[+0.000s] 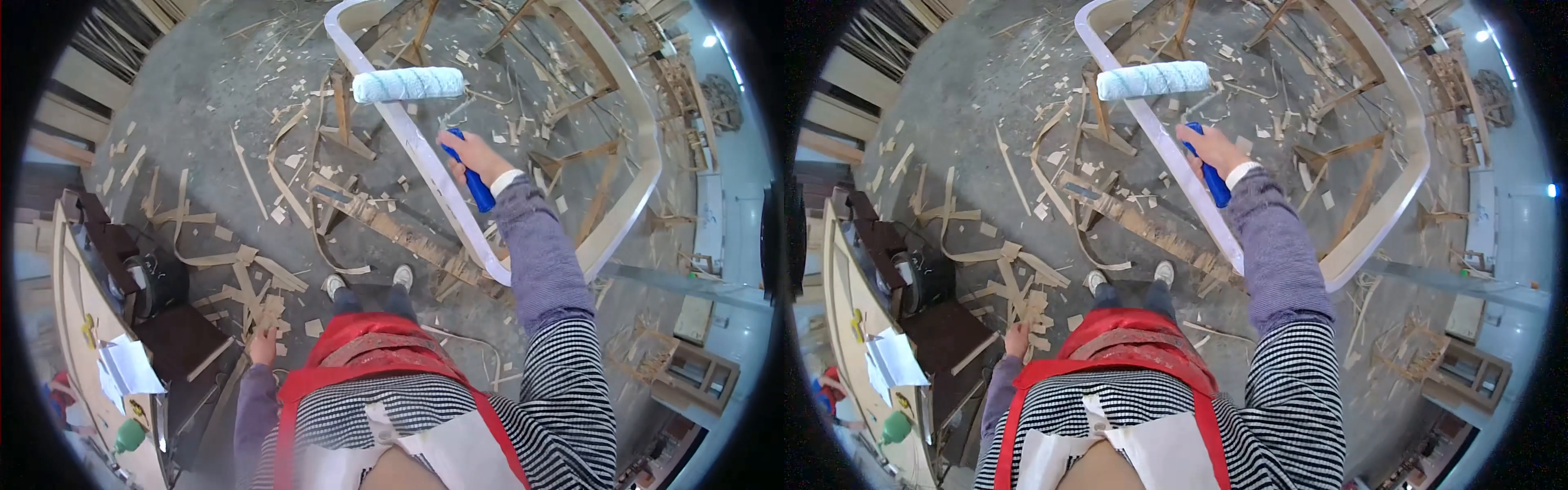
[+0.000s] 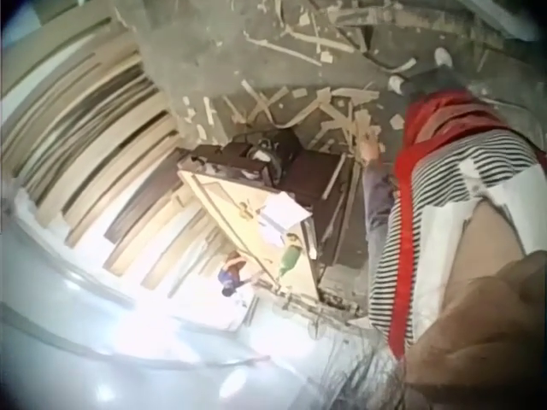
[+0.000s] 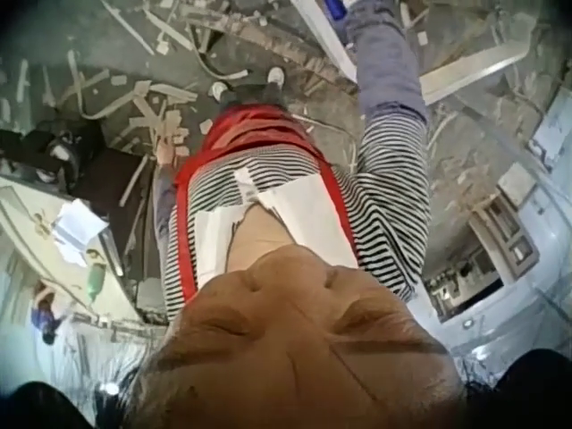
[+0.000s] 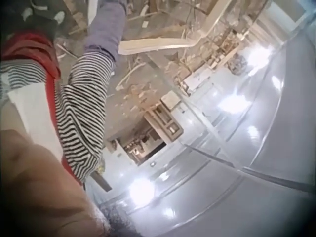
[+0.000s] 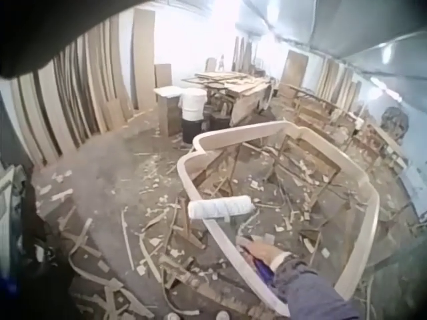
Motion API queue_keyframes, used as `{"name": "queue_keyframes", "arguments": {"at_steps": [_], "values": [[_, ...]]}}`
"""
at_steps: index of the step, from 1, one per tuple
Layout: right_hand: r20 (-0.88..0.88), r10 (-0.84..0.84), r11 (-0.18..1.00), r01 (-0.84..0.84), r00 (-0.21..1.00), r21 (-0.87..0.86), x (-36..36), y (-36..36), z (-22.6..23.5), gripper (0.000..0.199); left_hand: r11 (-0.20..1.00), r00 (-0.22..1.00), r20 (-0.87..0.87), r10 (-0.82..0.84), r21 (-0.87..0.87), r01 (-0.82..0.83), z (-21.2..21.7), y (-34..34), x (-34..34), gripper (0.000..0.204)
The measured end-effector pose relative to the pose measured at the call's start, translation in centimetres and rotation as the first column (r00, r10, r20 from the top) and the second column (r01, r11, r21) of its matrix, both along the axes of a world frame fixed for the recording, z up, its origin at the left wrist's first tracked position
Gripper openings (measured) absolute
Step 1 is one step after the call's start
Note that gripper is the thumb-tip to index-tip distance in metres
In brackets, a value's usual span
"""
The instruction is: Applying a coating to wooden furniture frames using a paint roller and moving wooden boards on the production floor.
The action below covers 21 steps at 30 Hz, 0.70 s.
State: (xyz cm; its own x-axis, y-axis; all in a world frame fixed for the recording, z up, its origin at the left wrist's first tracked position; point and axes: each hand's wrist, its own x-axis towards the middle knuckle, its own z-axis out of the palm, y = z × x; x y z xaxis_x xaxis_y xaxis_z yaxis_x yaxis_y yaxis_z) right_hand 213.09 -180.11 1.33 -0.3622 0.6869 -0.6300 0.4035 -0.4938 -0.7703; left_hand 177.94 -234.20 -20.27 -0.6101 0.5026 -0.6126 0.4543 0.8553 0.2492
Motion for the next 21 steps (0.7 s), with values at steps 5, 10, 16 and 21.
{"name": "queue_keyframes", "arguments": {"at_steps": [5,10,16,21], "values": [[0.166,0.296,0.951,-0.306,0.941,0.034,11.5,-5.3,1.1,0.034,0.991,1.0,-0.018,0.017,0.135,-0.014,1.1,3.3,4.2,0.047],[0.334,0.241,0.964,-0.187,0.911,-0.187,27.5,-16.4,7.8,0.027,0.923,0.997,-0.006,-0.075,0.377,0.072,3.5,16.6,11.1,0.052],[0.312,0.125,0.967,-0.045,0.942,-0.252,33.1,-22.2,8.5,0.025,0.553,0.738,-0.477,-0.476,0.49,0.674,13.4,34.0,20.0,0.067],[0.25,-0.026,0.938,0.11,0.968,-0.328,31.5,-21.7,6.7,0.025,0.348,0.489,-0.62,-0.614,0.343,0.872,13.6,41.4,22.8,0.068]]}}
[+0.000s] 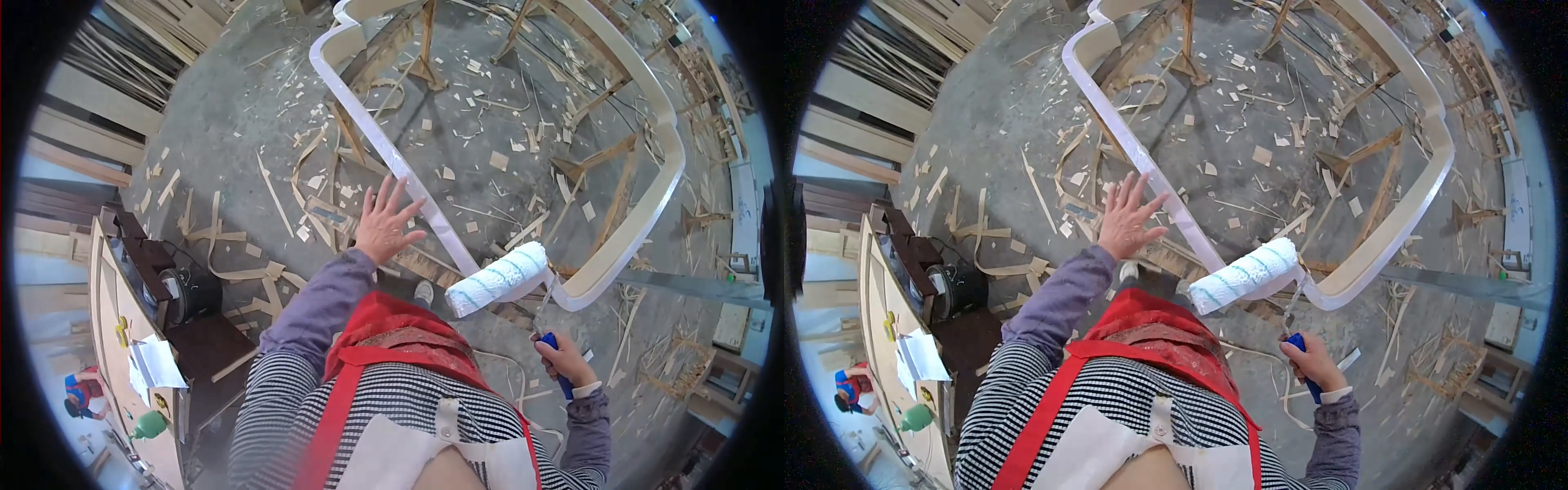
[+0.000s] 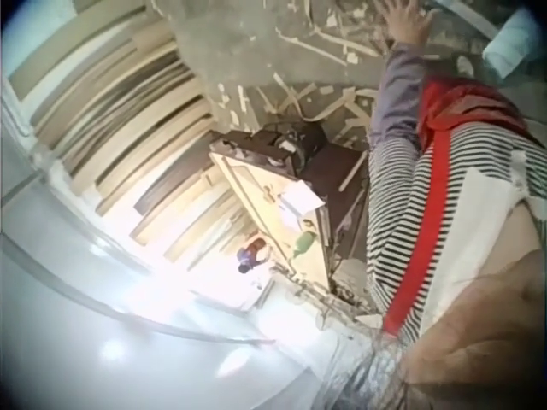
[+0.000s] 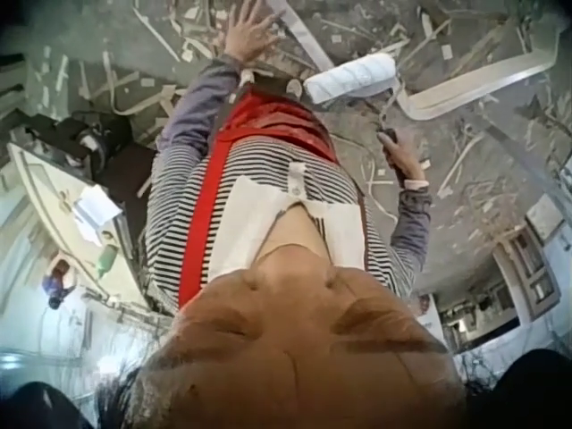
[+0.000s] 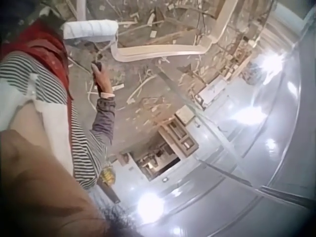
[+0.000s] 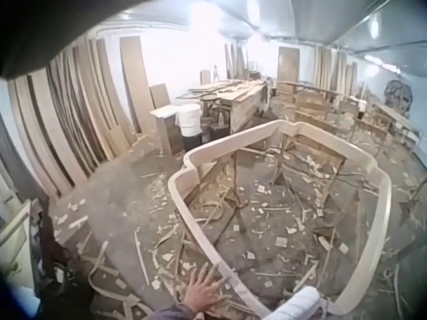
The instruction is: Applying a coating to wooden furniture frames using a paint roller and moving wooden boards on the production floor.
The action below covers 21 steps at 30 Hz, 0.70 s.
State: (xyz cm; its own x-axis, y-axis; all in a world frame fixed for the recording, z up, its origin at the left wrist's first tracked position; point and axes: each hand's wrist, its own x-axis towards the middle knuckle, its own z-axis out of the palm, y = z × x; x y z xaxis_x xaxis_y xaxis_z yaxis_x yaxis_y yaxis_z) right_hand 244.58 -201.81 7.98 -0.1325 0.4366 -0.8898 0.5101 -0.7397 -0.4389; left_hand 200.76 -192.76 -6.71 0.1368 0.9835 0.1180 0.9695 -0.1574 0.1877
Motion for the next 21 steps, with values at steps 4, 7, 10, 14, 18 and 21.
{"name": "queue_keyframes", "arguments": {"at_steps": [4,7,10,14,18,21], "values": [[0.02,-0.025,1.0,0.025,0.999,-0.007,-1.6,1.6,-0.1,0.025,1.0,0.999,-0.05,0.014,0.028,-0.013,-1.1,4.3,-2.8,0.068],[0.059,-0.013,1.0,0.014,0.998,-0.011,-3.4,2.8,0.4,0.024,0.996,0.997,-0.025,0.076,0.047,-0.074,-1.5,7.7,-6.3,0.067],[0.137,0.042,0.998,-0.047,0.99,0.033,-5.4,4.0,0.9,0.024,0.988,0.99,0.015,0.141,0.059,-0.142,-1.6,10.3,-8.6,0.065],[0.142,0.063,0.997,-0.067,0.988,0.028,-7.8,5.6,1.7,0.025,0.997,0.997,0.016,-0.074,0.024,0.073,-1.5,10.0,-9.6,0.066],[0.19,0.128,0.988,-0.142,0.973,0.061,-9.2,8.2,2.0,0.031,0.986,0.973,0.16,-0.164,-0.002,0.167,-1.7,10.0,-10.3,0.065],[0.225,0.161,0.984,-0.174,0.961,0.037,-11.5,9.7,2.3,0.032,0.997,0.991,0.116,-0.068,0.056,0.062,-2.3,12.9,-13.5,0.063]]}}
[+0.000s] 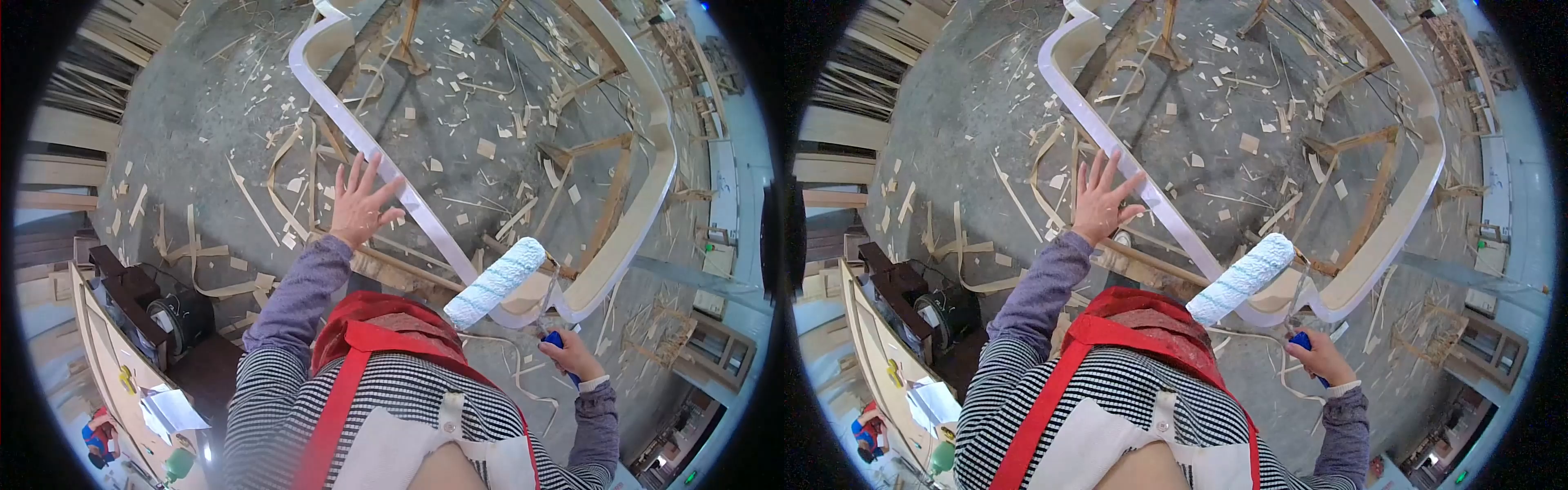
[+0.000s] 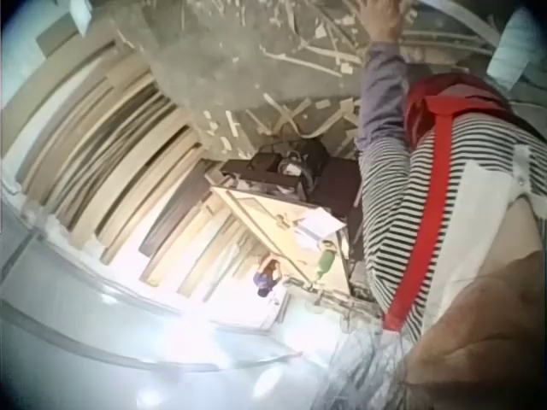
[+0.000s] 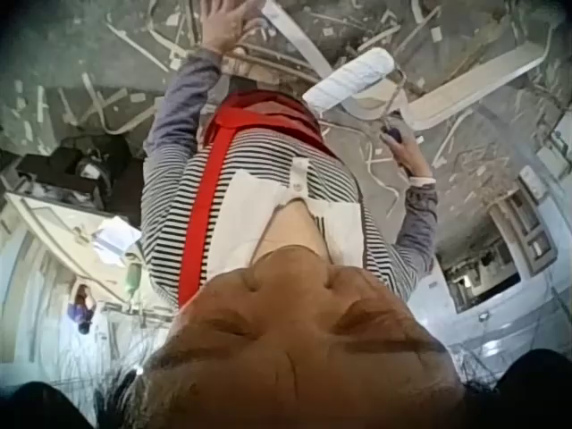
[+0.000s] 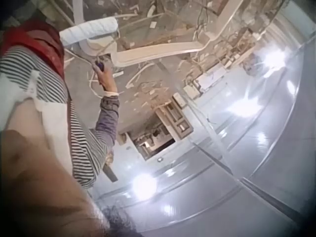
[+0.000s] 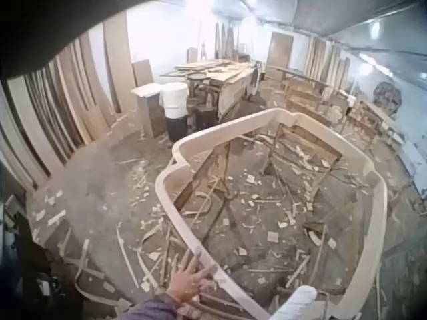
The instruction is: Applying a coating to wooden furniture frames using a paint roller and moving wooden boards on the production floor.
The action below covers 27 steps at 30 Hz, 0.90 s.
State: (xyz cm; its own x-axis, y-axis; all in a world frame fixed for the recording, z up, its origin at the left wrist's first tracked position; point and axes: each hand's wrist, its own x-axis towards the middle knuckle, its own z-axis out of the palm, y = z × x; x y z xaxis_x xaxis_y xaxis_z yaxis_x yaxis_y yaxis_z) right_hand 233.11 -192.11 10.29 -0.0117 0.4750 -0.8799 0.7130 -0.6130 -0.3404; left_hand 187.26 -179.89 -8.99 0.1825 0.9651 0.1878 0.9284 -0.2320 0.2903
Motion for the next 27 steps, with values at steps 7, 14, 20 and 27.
{"name": "queue_keyframes", "arguments": {"at_steps": [7,14,20,27], "values": [[-0.029,-0.002,1.0,0.001,1.0,-0.027,-7.5,5.5,0.1,0.034,0.996,0.999,0.001,0.038,0.083,-0.038,-1.1,7.0,-8.5,0.062],[-0.051,0.064,0.996,-0.061,0.997,0.06,-19.6,13.7,-2.5,0.034,0.987,0.996,-0.027,0.086,0.14,-0.081,-2.4,16.6,-19.0,0.06],[-0.201,0.18,0.947,-0.115,0.963,0.3,-32.8,23.4,-6.8,0.033,0.958,0.968,-0.061,0.243,0.174,-0.229,-3.0,23.5,-27.4,0.054],[-0.459,0.268,0.925,-0.094,0.847,0.368,-46.6,34.4,-9.0,0.035,0.911,0.901,-0.158,0.405,0.16,-0.381,-7.9,19.3,-41.6,0.039]]}}
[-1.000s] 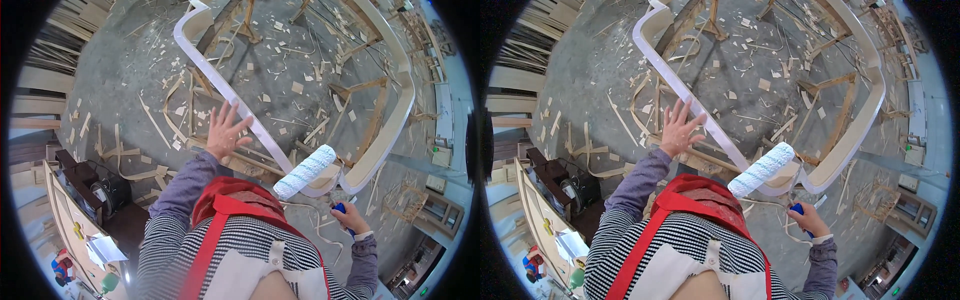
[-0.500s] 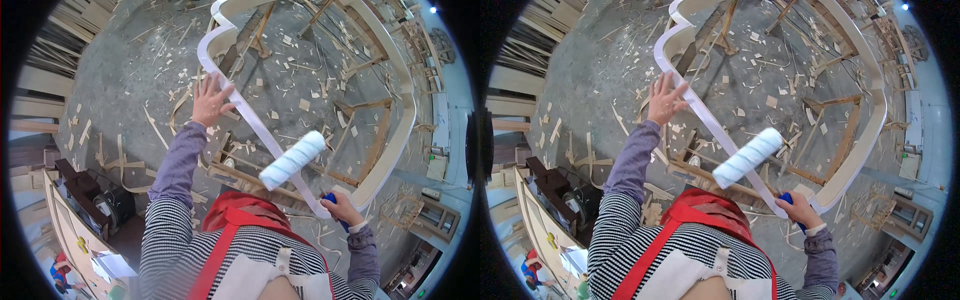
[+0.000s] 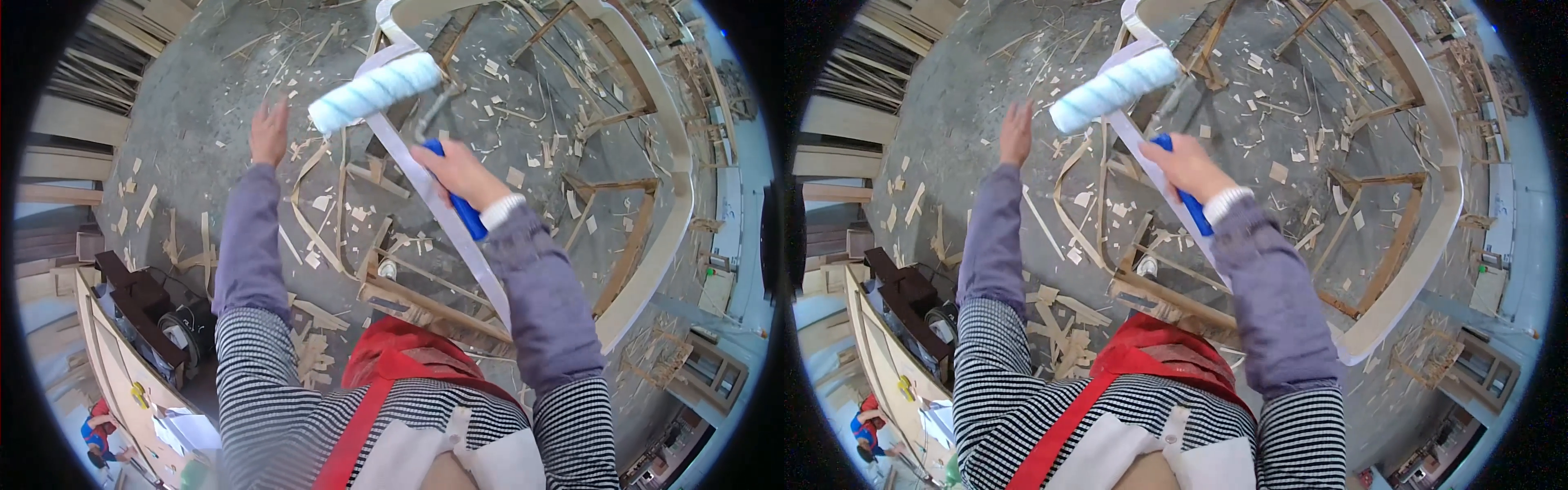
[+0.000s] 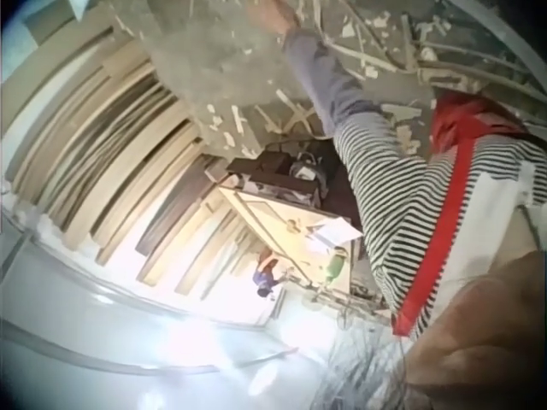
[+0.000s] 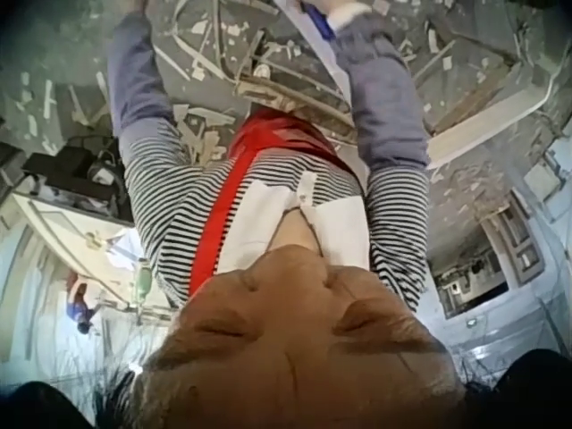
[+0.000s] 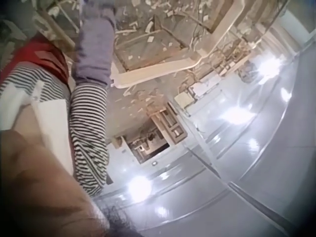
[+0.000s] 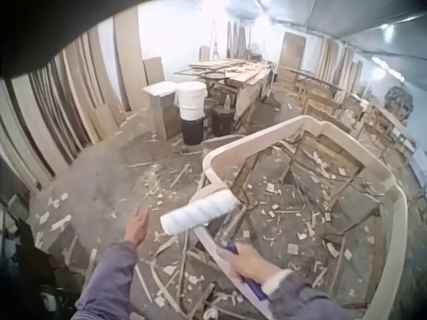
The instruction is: Applying a coating to wooden furniture frames using a paint roller and moving wooden boards on the production floor.
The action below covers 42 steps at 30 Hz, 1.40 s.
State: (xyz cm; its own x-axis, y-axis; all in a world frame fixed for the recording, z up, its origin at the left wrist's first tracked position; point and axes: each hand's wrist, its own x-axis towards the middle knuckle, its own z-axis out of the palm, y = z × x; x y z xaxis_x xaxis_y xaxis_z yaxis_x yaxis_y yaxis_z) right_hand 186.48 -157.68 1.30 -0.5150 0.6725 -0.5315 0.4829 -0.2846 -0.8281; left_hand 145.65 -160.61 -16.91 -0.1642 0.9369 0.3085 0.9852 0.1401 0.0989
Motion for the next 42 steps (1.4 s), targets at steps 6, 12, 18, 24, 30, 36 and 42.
{"name": "queue_keyframes", "arguments": {"at_steps": [6,12,18,24,30,36,42], "values": [[0.102,-0.014,0.992,0.027,0.995,-0.125,4.7,-1.5,0.2,0.034,0.994,0.867,0.489,0.096,-0.092,-0.058,-2.8,-15.5,5.8,0.041],[0.297,0.158,0.984,-0.127,0.942,-0.121,23.7,-12.9,4.2,0.035,0.994,0.588,0.801,0.107,-0.099,-0.045,0.3,-24.7,19.6,0.048],[0.523,0.281,0.957,-0.275,0.805,-0.092,47.4,-24.6,8.1,0.04,0.988,0.739,0.666,-0.104,-0.019,0.156,4.2,-31.8,36.4,0.058],[0.783,0.302,0.922,-0.376,0.544,-0.094,65.8,-29.9,13.6,0.044,0.924,0.794,0.525,-0.306,-0.037,0.38,7.3,-36.5,53.1,0.062],[0.79,0.33,0.875,-0.482,0.516,-0.051,67.1,-34.1,15.6,0.046,0.839,0.771,0.47,-0.43,-0.107,0.533,9.3,-38.9,63.0,0.067],[0.737,0.41,0.816,-0.577,0.538,-0.033,65.5,-32.9,10.8,0.043,0.801,0.797,0.346,-0.496,-0.172,0.573,9.1,-39.0,67.6,0.069],[0.797,0.372,0.835,-0.547,0.475,-0.064,71.7,-29.6,12.5,0.041,0.793,0.81,0.295,-0.507,-0.21,0.572,9.6,-39.0,68.5,0.068]]}}
